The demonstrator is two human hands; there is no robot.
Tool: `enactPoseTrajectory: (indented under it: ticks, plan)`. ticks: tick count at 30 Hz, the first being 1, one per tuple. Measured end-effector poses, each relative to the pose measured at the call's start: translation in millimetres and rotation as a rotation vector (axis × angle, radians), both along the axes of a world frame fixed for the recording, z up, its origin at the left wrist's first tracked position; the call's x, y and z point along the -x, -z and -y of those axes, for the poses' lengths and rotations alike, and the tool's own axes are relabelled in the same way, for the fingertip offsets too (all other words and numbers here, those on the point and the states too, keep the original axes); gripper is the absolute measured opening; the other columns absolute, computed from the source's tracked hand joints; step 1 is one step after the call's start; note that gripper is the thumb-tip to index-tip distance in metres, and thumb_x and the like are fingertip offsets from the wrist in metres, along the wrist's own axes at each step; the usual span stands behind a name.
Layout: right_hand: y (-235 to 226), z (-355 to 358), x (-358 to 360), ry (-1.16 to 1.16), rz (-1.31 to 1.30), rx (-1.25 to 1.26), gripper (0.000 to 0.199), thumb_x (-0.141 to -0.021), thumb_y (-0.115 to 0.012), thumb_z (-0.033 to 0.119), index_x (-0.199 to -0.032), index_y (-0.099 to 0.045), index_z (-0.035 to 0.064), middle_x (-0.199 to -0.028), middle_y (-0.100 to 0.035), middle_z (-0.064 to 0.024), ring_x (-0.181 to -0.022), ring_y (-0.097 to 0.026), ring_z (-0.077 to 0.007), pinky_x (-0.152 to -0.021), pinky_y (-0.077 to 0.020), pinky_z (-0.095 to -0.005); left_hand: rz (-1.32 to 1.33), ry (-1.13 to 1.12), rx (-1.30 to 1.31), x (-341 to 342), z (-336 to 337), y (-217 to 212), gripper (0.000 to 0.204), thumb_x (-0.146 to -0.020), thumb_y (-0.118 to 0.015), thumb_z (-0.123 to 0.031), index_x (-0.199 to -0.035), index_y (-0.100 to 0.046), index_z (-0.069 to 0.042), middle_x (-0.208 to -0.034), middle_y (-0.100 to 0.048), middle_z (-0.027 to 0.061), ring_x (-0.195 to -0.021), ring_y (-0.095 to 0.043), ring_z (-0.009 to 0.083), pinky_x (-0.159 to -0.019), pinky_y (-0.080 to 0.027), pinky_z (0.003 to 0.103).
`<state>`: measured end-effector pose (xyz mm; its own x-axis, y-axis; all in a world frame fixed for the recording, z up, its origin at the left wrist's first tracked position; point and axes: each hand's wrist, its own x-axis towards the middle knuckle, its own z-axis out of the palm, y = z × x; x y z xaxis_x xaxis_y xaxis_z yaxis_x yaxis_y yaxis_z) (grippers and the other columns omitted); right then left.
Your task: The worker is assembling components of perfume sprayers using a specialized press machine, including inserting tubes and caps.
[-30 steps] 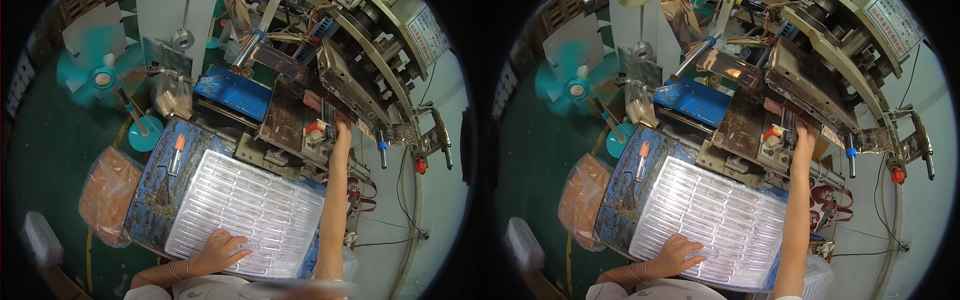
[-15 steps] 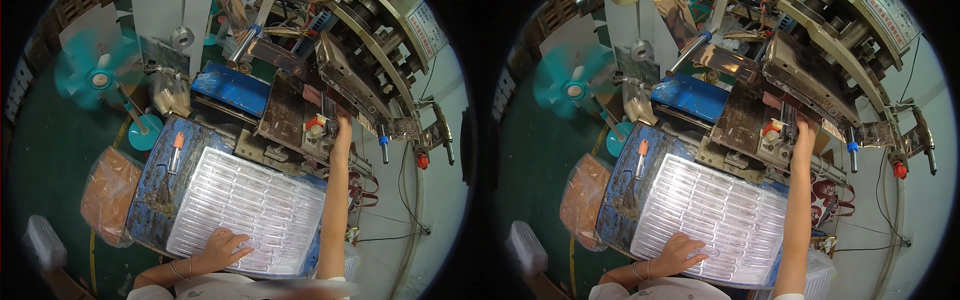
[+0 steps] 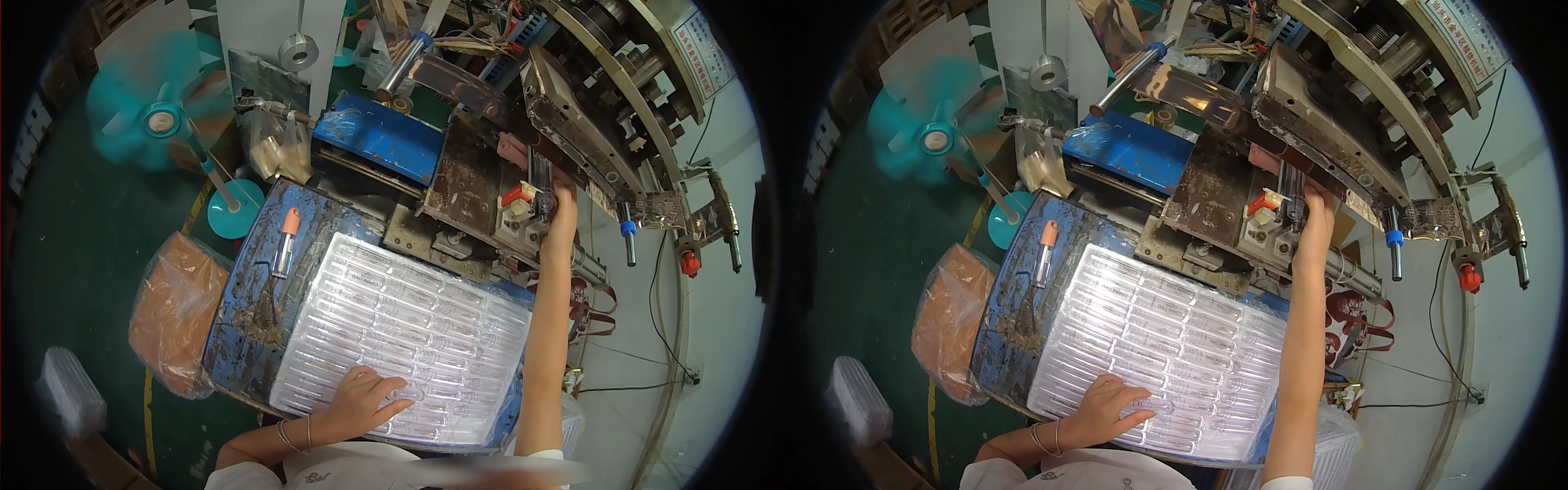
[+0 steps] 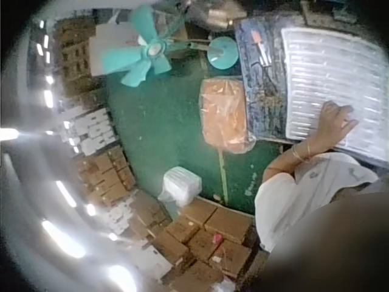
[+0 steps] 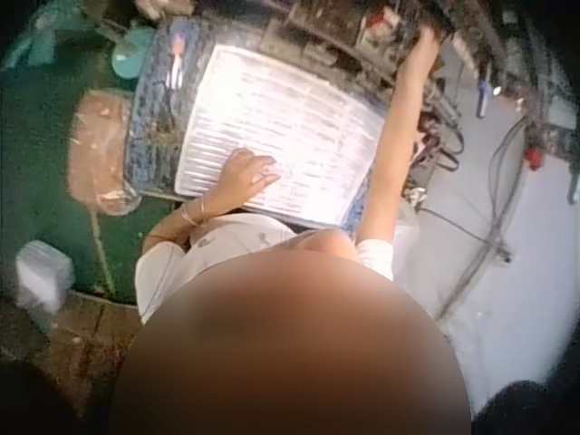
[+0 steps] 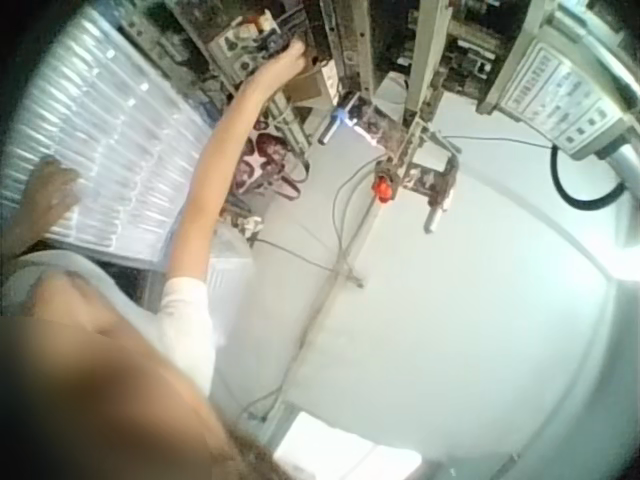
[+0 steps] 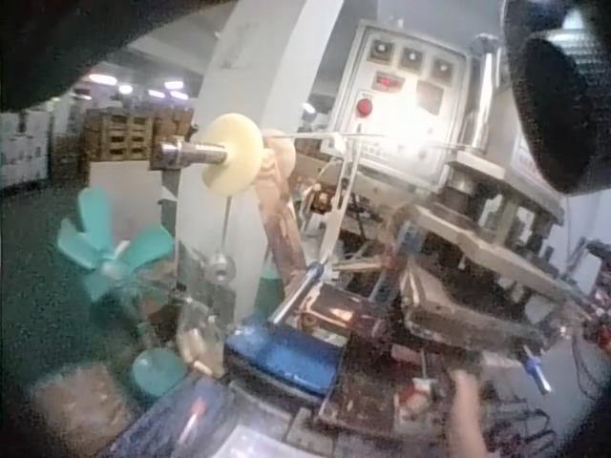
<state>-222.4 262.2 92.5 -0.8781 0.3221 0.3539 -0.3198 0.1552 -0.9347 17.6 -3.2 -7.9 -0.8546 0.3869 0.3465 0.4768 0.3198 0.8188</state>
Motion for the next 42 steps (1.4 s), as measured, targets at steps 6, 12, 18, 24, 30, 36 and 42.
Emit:
enactPoseTrajectory:
  ticks: [6, 12, 18, 24, 30, 36, 42]
  plan:
    - [-1, 9, -11, 0.037, 0.044, 0.154, 0.040, -0.084, -0.047, 0.027, -0.113, -0.047, -0.0004, -0.112, -0.049, -0.0075, -0.102, -0.045, -0.0167, -0.091, -0.0300, -0.0269, -0.015, 0.002, 0.025, -4, 9, -6, 0.027, -0.073, -0.067, -0.024, -0.089, -0.059, -0.004, -0.065, -0.055, 0.0056, -0.062, -0.053, 0.0208, -0.067, -0.040, 0.031]
    - [3, -18, -97, 0.227, -0.041, -0.420, 0.036, -0.087, -0.050, 0.019, -0.118, -0.045, 0.0023, -0.121, -0.045, -0.0093, -0.111, -0.042, -0.0186, -0.094, -0.0301, -0.0280, -0.017, 0.046, 0.013, -8, 21, -18, 0.030, -0.070, -0.070, -0.017, -0.093, -0.058, -0.003, -0.074, -0.058, 0.0084, -0.067, -0.053, 0.0244, -0.069, -0.040, 0.034]
    - [25, -53, -220, 0.310, 0.144, -0.345, 0.028, -0.086, -0.050, 0.014, -0.111, -0.050, 0.0016, -0.115, -0.049, -0.0062, -0.105, -0.044, -0.0132, -0.089, -0.0328, -0.0244, 0.015, 0.060, -0.027, -32, 21, -21, 0.025, -0.071, -0.067, -0.013, -0.091, -0.058, -0.002, -0.074, -0.058, 0.0091, -0.066, -0.053, 0.0248, -0.068, -0.040, 0.034]
    - [42, -21, -292, 0.213, 0.231, -0.045, 0.021, -0.085, -0.051, 0.014, -0.102, -0.054, 0.0012, -0.102, -0.054, -0.0015, -0.093, -0.050, -0.0096, -0.083, -0.0372, -0.0235, 0.034, 0.108, 0.052, -74, 14, -28, 0.026, -0.071, -0.067, -0.011, -0.093, -0.057, -0.002, -0.079, -0.059, 0.0122, -0.074, -0.054, 0.0280, -0.070, -0.041, 0.035]
    - [59, 4, -317, 0.153, 0.273, -0.090, 0.020, -0.082, -0.056, 0.012, -0.098, -0.056, 0.0010, -0.085, -0.060, -0.0031, -0.078, -0.054, -0.0093, -0.070, -0.0424, -0.0224, 0.088, 0.180, 0.078, -100, 7, -32, 0.022, -0.073, -0.064, -0.011, -0.091, -0.057, -0.001, -0.083, -0.058, 0.0124, -0.075, -0.053, 0.0287, -0.070, -0.041, 0.036]
    - [82, 11, -330, 0.161, 0.274, -0.020, 0.020, -0.081, -0.058, 0.013, -0.097, -0.057, 0.0009, -0.085, -0.061, -0.0059, -0.076, -0.056, -0.0108, -0.068, -0.0438, -0.0233, 0.135, 0.206, 0.119, -110, 3, -27, 0.020, -0.076, -0.061, -0.013, -0.092, -0.057, -0.002, -0.080, -0.057, 0.0124, -0.075, -0.052, 0.0283, -0.070, -0.041, 0.035]
    - [94, 15, -319, 0.140, 0.310, 0.085, 0.017, -0.081, -0.058, 0.013, -0.093, -0.058, 0.0003, -0.082, -0.061, -0.0046, -0.074, -0.056, -0.0103, -0.066, -0.0443, -0.0238, 0.106, 0.230, 0.146, -106, -3, -24, 0.023, -0.078, -0.061, -0.016, -0.096, -0.056, -0.002, -0.086, -0.059, 0.0131, -0.080, -0.054, 0.0286, -0.073, -0.041, 0.035]
